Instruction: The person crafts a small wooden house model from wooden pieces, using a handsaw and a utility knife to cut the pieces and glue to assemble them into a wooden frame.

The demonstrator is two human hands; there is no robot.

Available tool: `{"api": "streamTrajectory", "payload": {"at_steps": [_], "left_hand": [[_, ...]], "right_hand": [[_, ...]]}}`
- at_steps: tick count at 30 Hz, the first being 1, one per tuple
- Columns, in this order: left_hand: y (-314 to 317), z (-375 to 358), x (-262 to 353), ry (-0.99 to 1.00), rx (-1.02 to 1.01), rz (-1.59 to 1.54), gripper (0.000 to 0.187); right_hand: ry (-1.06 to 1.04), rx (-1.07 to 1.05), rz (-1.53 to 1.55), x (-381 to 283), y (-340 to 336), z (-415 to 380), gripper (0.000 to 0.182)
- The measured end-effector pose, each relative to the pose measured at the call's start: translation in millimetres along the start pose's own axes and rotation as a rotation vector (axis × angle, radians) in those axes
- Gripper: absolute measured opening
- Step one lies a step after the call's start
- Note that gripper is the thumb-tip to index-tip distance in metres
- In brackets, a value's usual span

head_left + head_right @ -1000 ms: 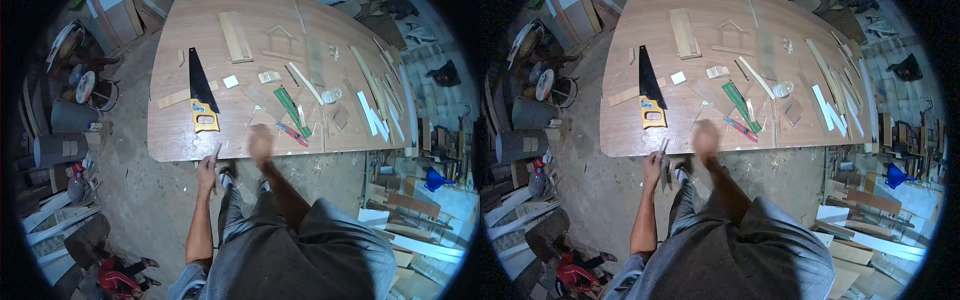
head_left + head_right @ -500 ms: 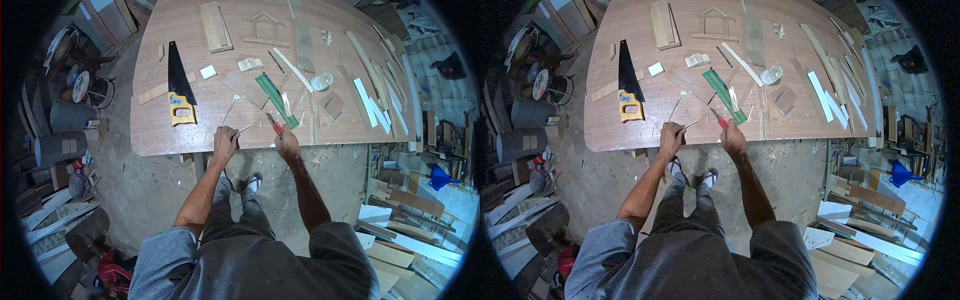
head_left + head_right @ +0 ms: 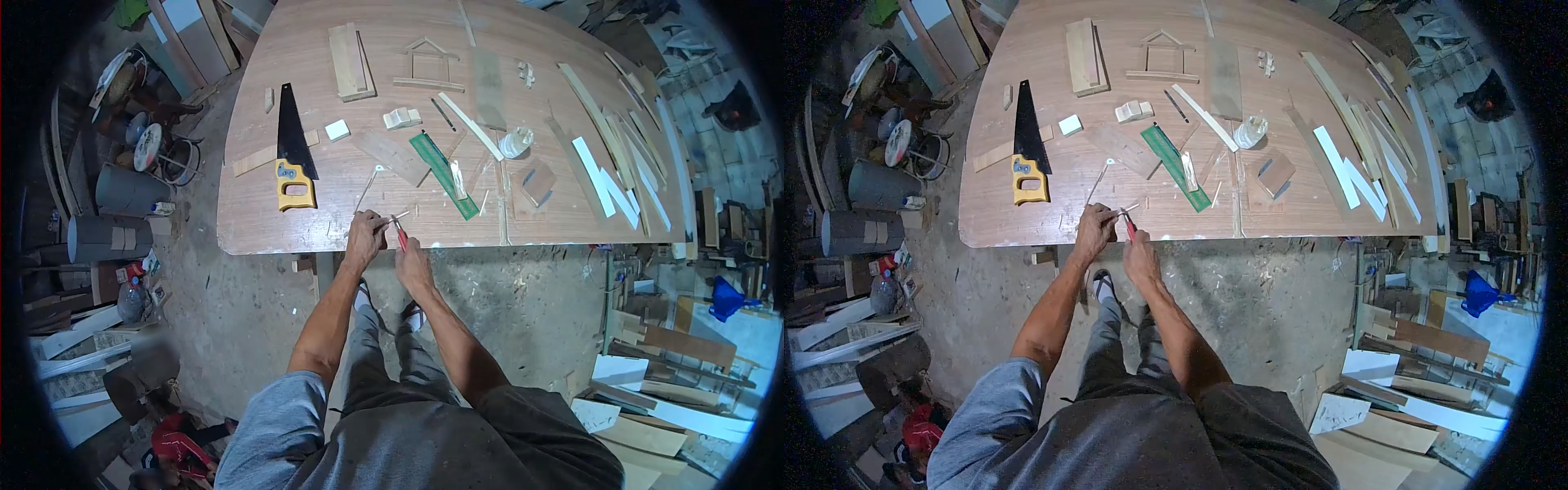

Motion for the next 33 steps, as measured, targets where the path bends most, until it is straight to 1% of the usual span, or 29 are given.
{"api": "streamTrajectory", "payload": {"at_steps": [3, 5, 8, 12, 14, 15, 18, 20, 24, 26, 27, 29, 30, 31, 33], "left_hand": [[-0.8, 1.0, 1.0, 0.013, 0.013, -0.008, 0.014], [-0.5, 0.1, 0.5, 0.026, 0.027, -0.016, 0.012], [-2.6, -4.9, 2.3, -0.002, 0.052, -0.042, 0.012], [-4.0, -12.6, 6.2, -0.013, 0.039, -0.029, 0.011], [-2.3, -13.4, 6.3, 0.056, 0.043, -0.012, 0.01], [-1.9, -12.8, 5.2, 0.056, 0.039, -0.014, 0.01], [-2.1, -12.1, 4.9, 0.073, -0.007, 0.0, 0.008], [-1.3, -11.4, 3.9, 0.101, 0.032, -0.013, 0.016], [-2.0, -5.4, 3.7, 0.106, 0.048, -0.035, 0.017], [-2.1, -7.7, 1.6, 0.08, -0.009, -0.004, 0.017], [-3.4, -15.8, 0.2, 0.07, -0.006, -0.001, 0.017], [-7.0, -20.2, 2.0, 0.099, -0.041, 0.075, 0.012], [-5.7, -28.2, -6.0, 0.147, 0.002, 0.131, 0.015], [-11.6, -32.1, -1.4, 0.142, 0.007, 0.132, 0.015], [-26.7, -51.2, 9.2, -0.018, -0.032, 0.205, 0.015]], "right_hand": [[-0.056, -0.022, -0.088, -0.7, 3.1, 1.8, 0.033], [0.035, -0.072, -0.084, -0.9, 4.3, 2.7, 0.032], [0.077, -0.041, -0.087, -3.1, 4.4, 2.4, 0.027], [0.086, -0.086, -0.089, -12.7, -3.8, -0.8, 0.027], [0.08, -0.083, -0.117, -16.2, -4.1, -3.3, 0.026], [0.085, -0.083, -0.117, -17.0, -5.2, -2.8, 0.026], [0.066, -0.115, -0.132, -13.2, -4.3, 0.0, 0.026], [0.015, -0.105, -0.143, -11.4, -2.1, 2.7, 0.027], [0.013, -0.092, -0.137, -13.2, -0.9, 8.8, 0.027], [0.011, -0.096, -0.142, -12.7, 2.2, 8.1, 0.027], [0.008, -0.106, -0.142, -11.6, 4.1, 2.0, 0.027], [-0.059, -0.069, -0.117, -6.0, 3.9, 2.4, 0.028], [-0.07, -0.068, -0.119, -4.2, 7.4, 1.4, 0.028], [-0.066, -0.099, -0.124, -1.6, 13.0, -5.7, 0.031], [-0.046, -0.151, -0.119, 2.8, 23.1, -25.3, 0.033]]}}
Point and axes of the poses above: each hand's wrist, its own z-axis towards the middle knuckle, its own y-axis out of the palm, x = y × z, the point moved 1 cm from there along z, towards the middle knuckle, and after that the axes turned 10 degrees about -y, right-handed, at the moved point
